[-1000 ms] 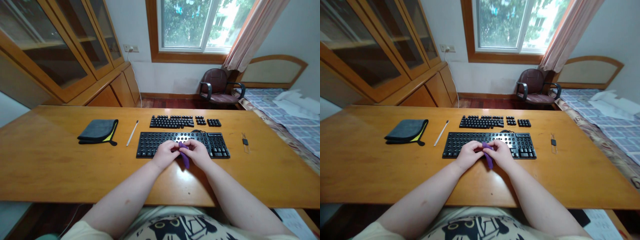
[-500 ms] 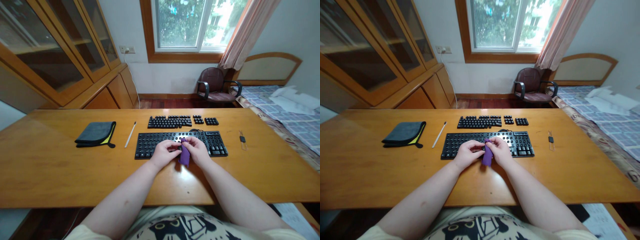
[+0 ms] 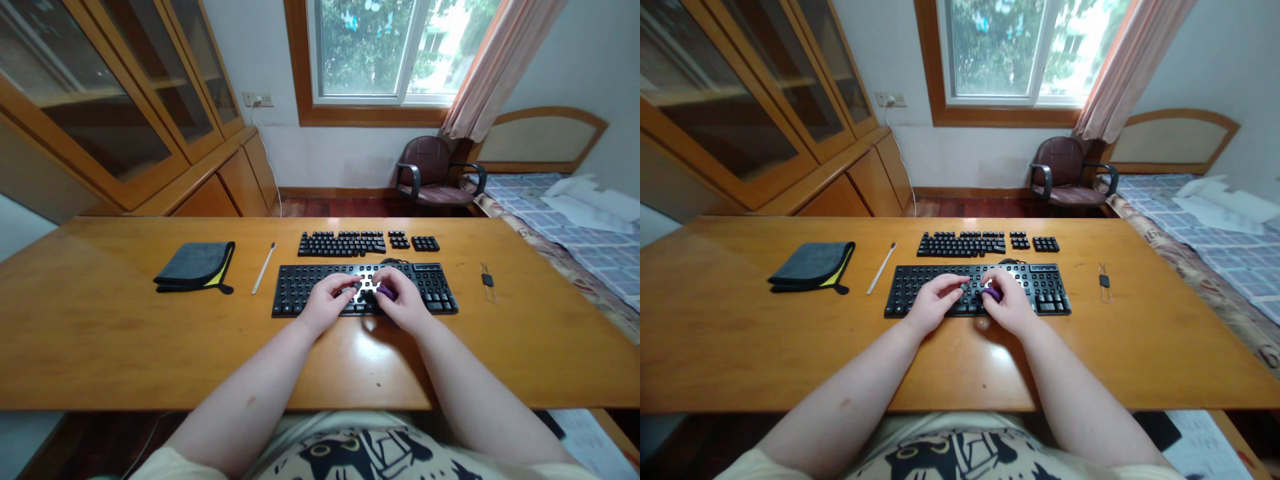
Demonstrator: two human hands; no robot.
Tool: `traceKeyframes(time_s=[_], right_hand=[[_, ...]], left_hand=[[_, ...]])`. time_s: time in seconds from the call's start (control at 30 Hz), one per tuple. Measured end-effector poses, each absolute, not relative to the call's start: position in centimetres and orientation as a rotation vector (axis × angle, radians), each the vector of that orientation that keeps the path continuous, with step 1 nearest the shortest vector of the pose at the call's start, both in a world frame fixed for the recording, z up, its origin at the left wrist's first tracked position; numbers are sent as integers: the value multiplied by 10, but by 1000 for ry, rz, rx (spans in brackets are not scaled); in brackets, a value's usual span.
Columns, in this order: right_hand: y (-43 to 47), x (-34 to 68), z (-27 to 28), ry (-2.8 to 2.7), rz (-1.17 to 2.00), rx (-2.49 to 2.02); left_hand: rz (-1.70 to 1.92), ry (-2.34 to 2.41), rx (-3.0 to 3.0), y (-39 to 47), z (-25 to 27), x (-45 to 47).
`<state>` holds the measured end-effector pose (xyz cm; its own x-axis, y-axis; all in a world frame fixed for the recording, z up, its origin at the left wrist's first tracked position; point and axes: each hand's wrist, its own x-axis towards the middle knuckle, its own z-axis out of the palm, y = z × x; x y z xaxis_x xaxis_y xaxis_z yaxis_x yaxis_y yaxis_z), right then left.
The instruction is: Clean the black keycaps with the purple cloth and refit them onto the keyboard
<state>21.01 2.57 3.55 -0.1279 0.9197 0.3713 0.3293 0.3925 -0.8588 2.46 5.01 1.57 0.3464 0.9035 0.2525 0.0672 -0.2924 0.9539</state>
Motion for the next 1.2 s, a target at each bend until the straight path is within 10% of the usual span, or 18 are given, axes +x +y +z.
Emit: traceKeyframes(time_s=[0.77, 1.2], right_hand=[[37, 229, 36, -1831, 540, -1477], [37, 230, 42, -1605, 1033, -1511]], left_hand=[[896, 1124, 1953, 48, 14, 25], [806, 1156, 2186, 51, 15, 25]])
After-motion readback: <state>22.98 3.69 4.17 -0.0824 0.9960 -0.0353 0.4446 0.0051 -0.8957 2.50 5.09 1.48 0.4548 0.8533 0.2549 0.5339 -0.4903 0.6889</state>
